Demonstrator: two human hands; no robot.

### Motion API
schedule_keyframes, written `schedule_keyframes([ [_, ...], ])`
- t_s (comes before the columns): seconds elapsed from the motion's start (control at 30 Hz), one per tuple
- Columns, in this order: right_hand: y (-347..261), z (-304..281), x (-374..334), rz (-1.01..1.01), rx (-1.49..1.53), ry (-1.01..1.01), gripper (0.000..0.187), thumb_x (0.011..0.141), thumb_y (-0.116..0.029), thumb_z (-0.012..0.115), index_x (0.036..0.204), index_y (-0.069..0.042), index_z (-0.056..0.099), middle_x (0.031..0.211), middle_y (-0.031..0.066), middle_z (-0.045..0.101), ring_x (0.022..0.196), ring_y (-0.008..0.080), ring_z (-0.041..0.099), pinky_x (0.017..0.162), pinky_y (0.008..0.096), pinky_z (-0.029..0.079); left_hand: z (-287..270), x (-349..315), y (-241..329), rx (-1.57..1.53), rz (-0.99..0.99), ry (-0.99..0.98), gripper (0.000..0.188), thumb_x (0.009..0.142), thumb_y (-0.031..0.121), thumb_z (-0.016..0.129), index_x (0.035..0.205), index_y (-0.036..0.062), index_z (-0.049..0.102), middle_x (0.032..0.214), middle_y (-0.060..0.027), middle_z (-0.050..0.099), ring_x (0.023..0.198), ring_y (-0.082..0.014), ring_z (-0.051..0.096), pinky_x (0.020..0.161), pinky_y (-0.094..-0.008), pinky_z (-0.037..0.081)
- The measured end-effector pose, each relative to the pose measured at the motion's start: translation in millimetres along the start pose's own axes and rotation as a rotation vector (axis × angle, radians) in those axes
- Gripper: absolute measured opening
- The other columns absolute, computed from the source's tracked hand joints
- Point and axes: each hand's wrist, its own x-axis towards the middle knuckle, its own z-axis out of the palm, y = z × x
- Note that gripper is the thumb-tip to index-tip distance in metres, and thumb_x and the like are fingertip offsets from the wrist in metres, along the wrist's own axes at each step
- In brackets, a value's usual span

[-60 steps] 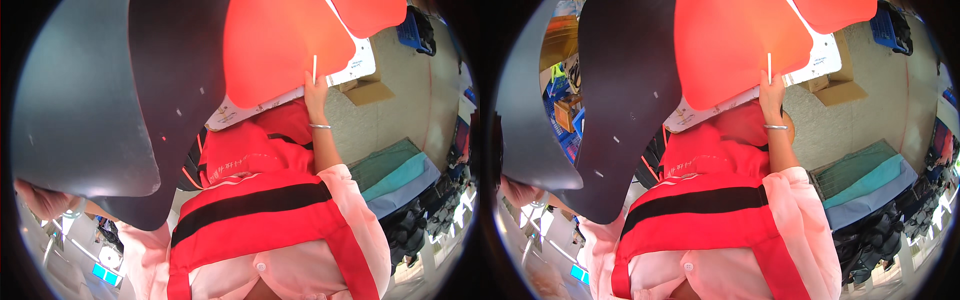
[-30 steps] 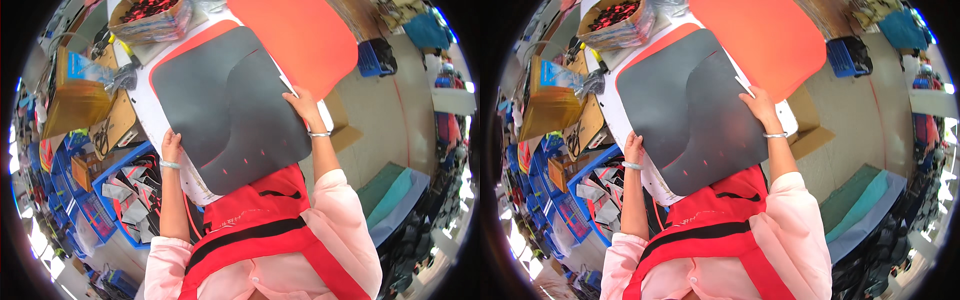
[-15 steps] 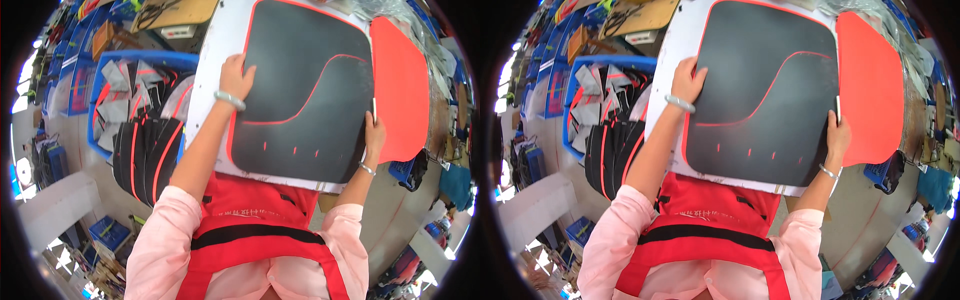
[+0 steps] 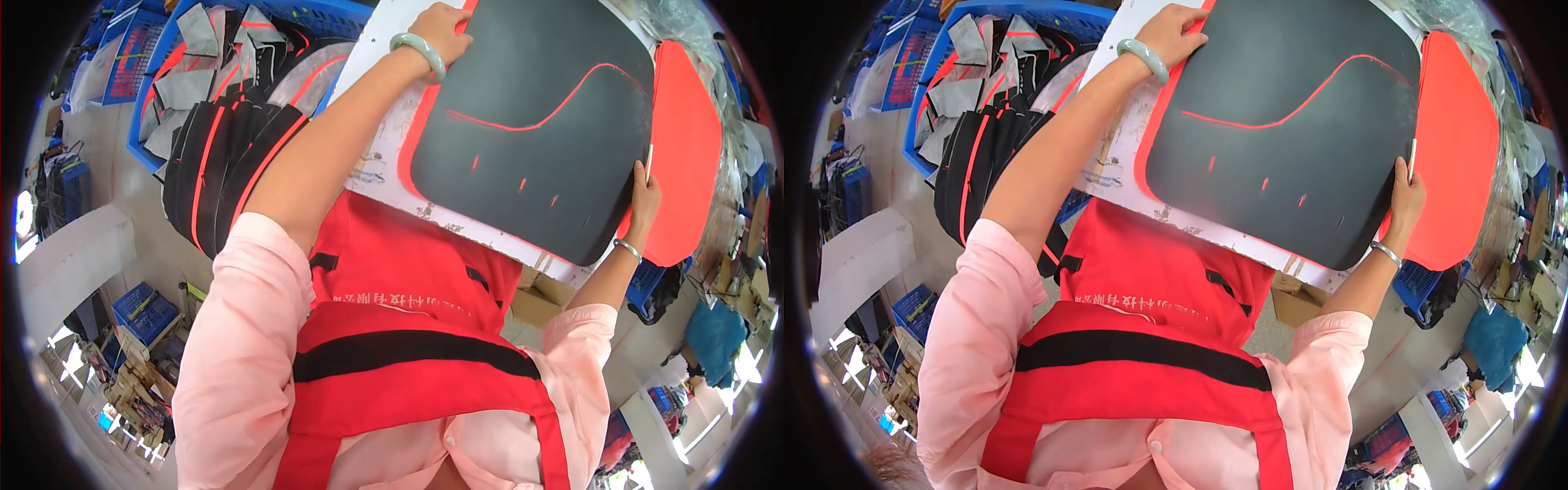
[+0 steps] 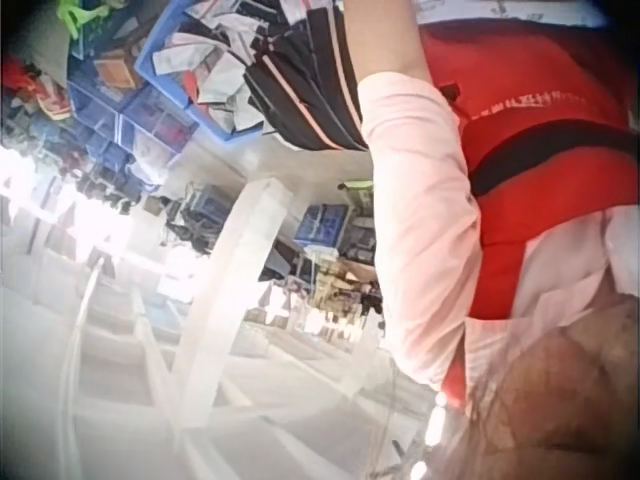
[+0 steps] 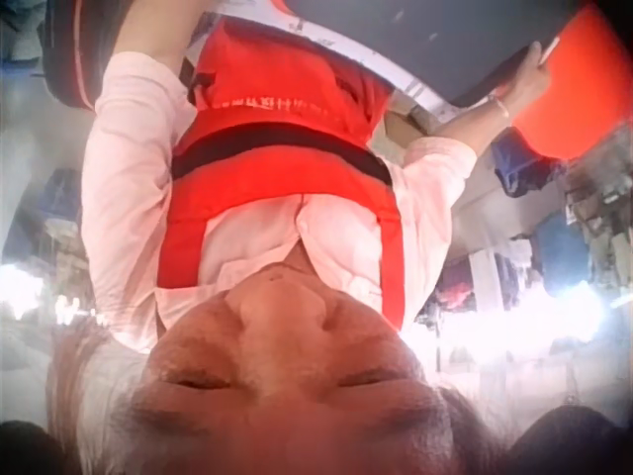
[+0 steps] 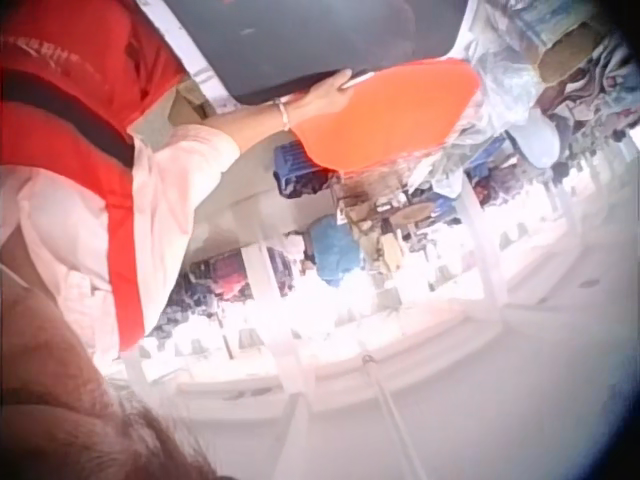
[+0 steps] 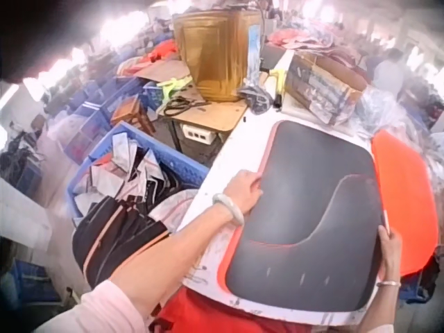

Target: The person marks red lines on a black rectangular material using a white pencil. They repeatedly pick up the material, mark it, and place it back on the table. The person also handles red fabric pieces and small red clips during the process.

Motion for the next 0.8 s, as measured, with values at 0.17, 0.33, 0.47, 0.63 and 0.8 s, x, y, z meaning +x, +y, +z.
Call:
schedule_keyframes([
  [0.17,-21,-2,-12,-0.082,-0.199,0.113,0.058,0.088,-0.054,0.059,0.073,0.002,0.058,0.058,0.0077,0.047,0.058,0.0194,0.047,0.056,0.0367,0.039,-19,-44,-1,-0.141,0.077,-0.006,0.047,0.085,0.026,0.063,0.126,0.0040,0.058,0.116,-0.0169,0.061,0.106,-0.0315,0.057,0.093,-0.0379,0.045],
  [0.33,-20,-3,-22,-0.055,-0.248,0.170,0.056,0.089,-0.053,0.060,0.075,0.002,0.060,0.058,0.0070,0.049,0.058,0.0182,0.049,0.056,0.0360,0.040,-65,-152,13,0.020,0.234,0.007,0.054,0.077,0.021,0.072,0.127,0.0064,0.058,0.120,-0.0140,0.062,0.110,-0.0308,0.057,0.096,-0.0377,0.043],
  [0.47,-5,18,-21,-0.130,-0.176,0.225,0.054,0.090,-0.051,0.060,0.082,0.002,0.063,0.061,0.0064,0.053,0.059,0.0165,0.050,0.057,0.0340,0.041,-65,-212,24,0.019,0.123,-0.027,0.062,0.071,0.026,0.078,0.126,0.0079,0.059,0.126,-0.0097,0.061,0.121,-0.0319,0.052,0.105,-0.0445,0.034],
  [0.63,-8,18,-21,-0.073,-0.234,0.182,0.056,0.090,-0.052,0.058,0.086,0.003,0.065,0.066,0.0079,0.058,0.063,0.0187,0.054,0.060,0.0346,0.043,-44,-227,27,0.057,0.129,0.016,0.063,0.070,0.030,0.080,0.126,0.0138,0.059,0.130,-0.0027,0.060,0.129,-0.0305,0.045,0.111,-0.0532,0.021],
  [0.8,-4,21,-19,-0.085,-0.252,0.211,0.057,0.090,-0.054,0.057,0.087,0.003,0.065,0.066,0.0087,0.059,0.064,0.0203,0.055,0.061,0.0355,0.044,-37,-229,25,0.081,0.135,0.055,0.059,0.070,0.029,0.079,0.125,0.0171,0.060,0.128,0.0007,0.061,0.130,-0.0280,0.044,0.112,-0.0540,0.019],
])
